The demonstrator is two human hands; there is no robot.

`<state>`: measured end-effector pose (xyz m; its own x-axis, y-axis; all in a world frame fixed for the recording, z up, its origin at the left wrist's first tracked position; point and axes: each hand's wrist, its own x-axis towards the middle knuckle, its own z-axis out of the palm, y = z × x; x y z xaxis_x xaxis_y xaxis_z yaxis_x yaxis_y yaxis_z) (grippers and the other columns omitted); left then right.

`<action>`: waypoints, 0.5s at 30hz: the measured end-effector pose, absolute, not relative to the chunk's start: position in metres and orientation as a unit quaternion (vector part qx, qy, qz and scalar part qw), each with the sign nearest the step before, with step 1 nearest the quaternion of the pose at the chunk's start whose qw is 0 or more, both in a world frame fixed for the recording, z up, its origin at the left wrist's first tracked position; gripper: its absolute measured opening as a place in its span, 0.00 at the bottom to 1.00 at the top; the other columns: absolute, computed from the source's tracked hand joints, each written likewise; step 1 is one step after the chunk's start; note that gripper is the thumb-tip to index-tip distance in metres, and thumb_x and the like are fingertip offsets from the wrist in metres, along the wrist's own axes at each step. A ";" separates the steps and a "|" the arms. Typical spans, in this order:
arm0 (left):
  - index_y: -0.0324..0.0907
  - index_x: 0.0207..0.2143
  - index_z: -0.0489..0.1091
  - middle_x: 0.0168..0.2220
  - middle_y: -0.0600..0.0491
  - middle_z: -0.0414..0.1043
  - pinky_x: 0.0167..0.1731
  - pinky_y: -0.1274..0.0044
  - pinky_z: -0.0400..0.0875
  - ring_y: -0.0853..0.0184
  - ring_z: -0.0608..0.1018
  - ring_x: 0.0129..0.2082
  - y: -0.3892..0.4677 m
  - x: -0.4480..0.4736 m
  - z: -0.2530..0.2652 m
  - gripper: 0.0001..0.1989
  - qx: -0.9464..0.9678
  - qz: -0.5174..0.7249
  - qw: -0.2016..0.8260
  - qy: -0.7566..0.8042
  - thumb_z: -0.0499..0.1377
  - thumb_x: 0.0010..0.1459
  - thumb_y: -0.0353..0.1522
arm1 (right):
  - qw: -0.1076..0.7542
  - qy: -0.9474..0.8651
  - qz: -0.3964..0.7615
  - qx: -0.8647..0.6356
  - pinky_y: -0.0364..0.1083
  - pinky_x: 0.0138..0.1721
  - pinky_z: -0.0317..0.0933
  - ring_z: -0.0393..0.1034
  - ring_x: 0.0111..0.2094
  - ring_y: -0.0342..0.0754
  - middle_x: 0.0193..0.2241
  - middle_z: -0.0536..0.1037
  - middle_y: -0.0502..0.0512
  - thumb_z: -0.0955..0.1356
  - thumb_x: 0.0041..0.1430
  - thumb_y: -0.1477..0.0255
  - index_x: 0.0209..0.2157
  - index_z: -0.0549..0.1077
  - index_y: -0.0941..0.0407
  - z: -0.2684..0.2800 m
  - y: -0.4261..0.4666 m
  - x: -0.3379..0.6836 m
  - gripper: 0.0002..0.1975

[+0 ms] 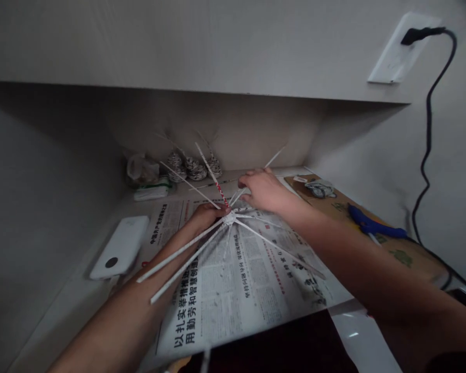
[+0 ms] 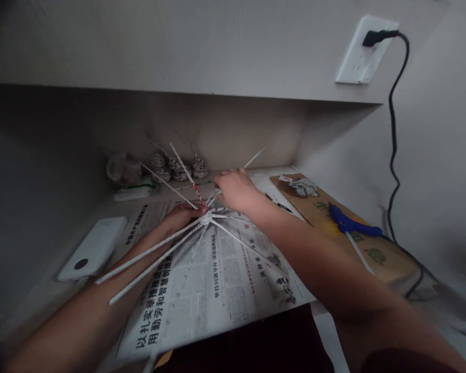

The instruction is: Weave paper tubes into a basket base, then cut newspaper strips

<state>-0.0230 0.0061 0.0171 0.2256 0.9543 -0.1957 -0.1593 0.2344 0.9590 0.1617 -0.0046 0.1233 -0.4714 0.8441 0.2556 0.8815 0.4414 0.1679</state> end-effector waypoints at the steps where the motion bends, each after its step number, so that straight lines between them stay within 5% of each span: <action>1: 0.38 0.24 0.78 0.21 0.55 0.75 0.26 0.77 0.65 0.69 0.72 0.22 0.007 -0.028 0.019 0.19 0.455 0.408 0.659 0.438 0.76 0.26 0.36 | 0.066 -0.842 -0.117 -0.523 0.53 0.49 0.56 0.70 0.49 0.60 0.46 0.78 0.65 0.71 0.58 0.65 0.48 0.75 0.58 0.118 -0.004 0.165 0.18; 7: 0.38 0.23 0.78 0.20 0.54 0.74 0.27 0.77 0.64 0.70 0.72 0.21 0.011 -0.047 0.027 0.15 0.508 0.331 0.683 0.408 0.75 0.31 0.34 | -0.028 -0.757 -0.076 -0.649 0.50 0.38 0.62 0.74 0.42 0.60 0.41 0.80 0.69 0.68 0.59 0.72 0.40 0.80 0.59 0.099 0.009 0.199 0.10; 10: 0.37 0.23 0.78 0.21 0.54 0.75 0.27 0.77 0.66 0.69 0.73 0.22 0.010 -0.045 0.026 0.15 0.507 0.334 0.674 0.422 0.75 0.30 0.33 | 0.032 -0.705 -0.158 -0.691 0.51 0.38 0.63 0.74 0.41 0.60 0.38 0.79 0.70 0.64 0.59 0.80 0.39 0.80 0.61 0.120 0.006 0.214 0.13; 12: 0.37 0.24 0.77 0.22 0.53 0.76 0.27 0.77 0.67 0.68 0.75 0.23 0.008 -0.038 0.025 0.17 0.491 0.340 0.680 0.425 0.75 0.28 0.33 | 0.130 -0.690 -0.247 -0.668 0.54 0.43 0.63 0.69 0.49 0.62 0.48 0.76 0.70 0.62 0.60 0.81 0.47 0.77 0.61 0.139 0.002 0.219 0.17; 15: 0.37 0.23 0.75 0.20 0.55 0.74 0.21 0.79 0.64 0.70 0.73 0.20 0.003 -0.025 0.023 0.19 0.444 0.368 0.688 0.440 0.76 0.24 0.31 | 0.219 -0.685 -0.306 -0.624 0.60 0.52 0.56 0.51 0.64 0.67 0.66 0.56 0.69 0.62 0.61 0.82 0.63 0.63 0.60 0.154 -0.004 0.219 0.28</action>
